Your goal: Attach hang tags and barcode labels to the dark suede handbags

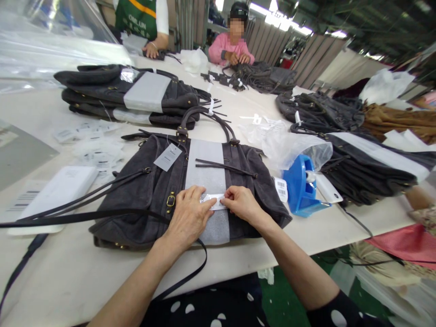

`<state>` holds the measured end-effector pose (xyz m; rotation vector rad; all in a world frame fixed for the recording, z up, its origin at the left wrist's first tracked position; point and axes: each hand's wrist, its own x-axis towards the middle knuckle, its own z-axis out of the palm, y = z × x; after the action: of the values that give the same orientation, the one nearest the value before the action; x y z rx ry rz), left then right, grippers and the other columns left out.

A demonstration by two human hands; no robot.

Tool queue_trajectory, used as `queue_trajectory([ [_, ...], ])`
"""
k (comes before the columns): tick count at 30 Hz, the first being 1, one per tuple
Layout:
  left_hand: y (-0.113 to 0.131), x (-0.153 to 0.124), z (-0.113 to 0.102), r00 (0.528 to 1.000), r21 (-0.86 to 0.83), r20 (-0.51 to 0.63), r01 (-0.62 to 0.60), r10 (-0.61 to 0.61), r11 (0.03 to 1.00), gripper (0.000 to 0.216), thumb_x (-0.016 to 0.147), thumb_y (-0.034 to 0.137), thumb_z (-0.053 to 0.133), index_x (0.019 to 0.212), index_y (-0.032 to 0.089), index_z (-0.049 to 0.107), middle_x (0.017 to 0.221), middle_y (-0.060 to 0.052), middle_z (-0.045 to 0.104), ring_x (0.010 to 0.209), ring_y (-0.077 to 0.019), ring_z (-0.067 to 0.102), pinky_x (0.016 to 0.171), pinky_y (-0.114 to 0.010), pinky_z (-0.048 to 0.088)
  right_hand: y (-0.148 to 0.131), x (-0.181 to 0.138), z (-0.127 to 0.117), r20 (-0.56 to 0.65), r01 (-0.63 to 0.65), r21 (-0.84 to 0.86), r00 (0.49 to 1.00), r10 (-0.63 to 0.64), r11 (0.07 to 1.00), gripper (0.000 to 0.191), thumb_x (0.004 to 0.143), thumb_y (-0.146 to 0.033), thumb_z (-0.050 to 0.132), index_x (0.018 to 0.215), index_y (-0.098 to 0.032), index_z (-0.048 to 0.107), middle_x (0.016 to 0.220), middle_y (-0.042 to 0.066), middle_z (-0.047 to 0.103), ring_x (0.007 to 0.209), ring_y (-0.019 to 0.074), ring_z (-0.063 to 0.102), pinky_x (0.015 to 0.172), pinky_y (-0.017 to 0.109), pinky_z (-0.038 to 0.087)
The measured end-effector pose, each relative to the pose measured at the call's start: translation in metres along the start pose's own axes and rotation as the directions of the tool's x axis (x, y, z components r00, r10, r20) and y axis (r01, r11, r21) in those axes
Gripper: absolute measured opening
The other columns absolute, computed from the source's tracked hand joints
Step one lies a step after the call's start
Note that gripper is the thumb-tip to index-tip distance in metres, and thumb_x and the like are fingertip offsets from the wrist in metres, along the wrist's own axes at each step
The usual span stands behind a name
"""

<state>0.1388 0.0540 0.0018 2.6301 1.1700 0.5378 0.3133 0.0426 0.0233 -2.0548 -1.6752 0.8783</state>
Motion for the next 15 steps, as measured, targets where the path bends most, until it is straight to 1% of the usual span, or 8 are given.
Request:
queue_trajectory([
  [3,-0.0001,-0.0001,0.0007,1.000,0.008,0.003,-0.006,0.006,1.000,0.026,0.081,0.024,0.053,0.104,0.031,0.061,0.115,-0.011,0.050,0.109,-0.0286,0.044,0.088,-0.047,0.037,-0.0024,-0.0007,-0.0001,-0.038,0.041,-0.143,0.998,-0.047,0.989,0.007,0.071,-0.020,0.061,0.073,-0.017,0.054,0.064,0.003,0.060,0.061,0.0165,0.057,0.056,0.025,0.037],
  [5,-0.0001,-0.0001,0.0008,1.000,0.017,0.008,-0.009,0.009,1.000,0.025,0.081,0.024,0.053,0.103,0.031,0.062,0.115,-0.010,0.050,0.109,-0.0285,0.044,0.088,-0.047,0.037,-0.0032,-0.0016,-0.0016,-0.046,0.033,-0.219,0.998,-0.044,0.975,0.014,0.072,-0.024,0.061,0.082,-0.017,0.054,0.068,0.005,0.062,0.065,0.0189,0.058,0.058,0.026,0.036],
  [8,-0.0006,-0.0003,0.0012,1.000,0.027,0.009,-0.009,0.009,1.000,0.024,0.081,0.025,0.053,0.103,0.031,0.062,0.115,-0.010,0.050,0.109,-0.0281,0.044,0.088,-0.047,0.037,-0.0030,-0.0035,-0.0058,-0.035,0.019,-0.297,0.999,-0.031,0.955,0.020,0.075,-0.030,0.060,0.087,-0.016,0.055,0.071,0.006,0.063,0.068,0.0211,0.059,0.059,0.027,0.035],
  [10,-0.0011,-0.0005,0.0020,1.000,0.028,0.007,-0.010,0.010,1.000,0.025,0.081,0.025,0.053,0.104,0.031,0.061,0.115,-0.010,0.050,0.110,-0.0277,0.044,0.088,-0.047,0.037,-0.0021,-0.0041,-0.0082,-0.043,0.010,-0.312,0.999,-0.024,0.950,0.018,0.077,-0.032,0.058,0.086,-0.016,0.056,0.072,0.007,0.063,0.070,0.0206,0.059,0.061,0.027,0.035],
  [12,-0.0016,-0.0007,0.0029,1.000,0.033,0.003,-0.012,0.012,0.999,0.025,0.081,0.025,0.055,0.105,0.031,0.060,0.116,-0.010,0.050,0.110,-0.0277,0.044,0.088,-0.046,0.037,-0.0010,-0.0037,-0.0089,-0.054,-0.001,-0.311,0.998,-0.017,0.950,0.016,0.078,-0.032,0.057,0.080,-0.017,0.057,0.073,0.006,0.064,0.071,0.0196,0.059,0.062,0.027,0.035],
  [15,-0.0020,-0.0012,0.0040,1.000,0.039,-0.001,-0.009,0.009,0.999,0.026,0.080,0.025,0.056,0.105,0.031,0.060,0.115,-0.009,0.051,0.109,-0.0276,0.044,0.088,-0.046,0.037,-0.0001,-0.0021,-0.0075,-0.081,-0.024,-0.308,0.997,-0.001,0.951,0.017,0.077,-0.035,0.058,0.074,-0.018,0.058,0.073,0.005,0.063,0.071,0.0188,0.058,0.061,0.027,0.034],
])
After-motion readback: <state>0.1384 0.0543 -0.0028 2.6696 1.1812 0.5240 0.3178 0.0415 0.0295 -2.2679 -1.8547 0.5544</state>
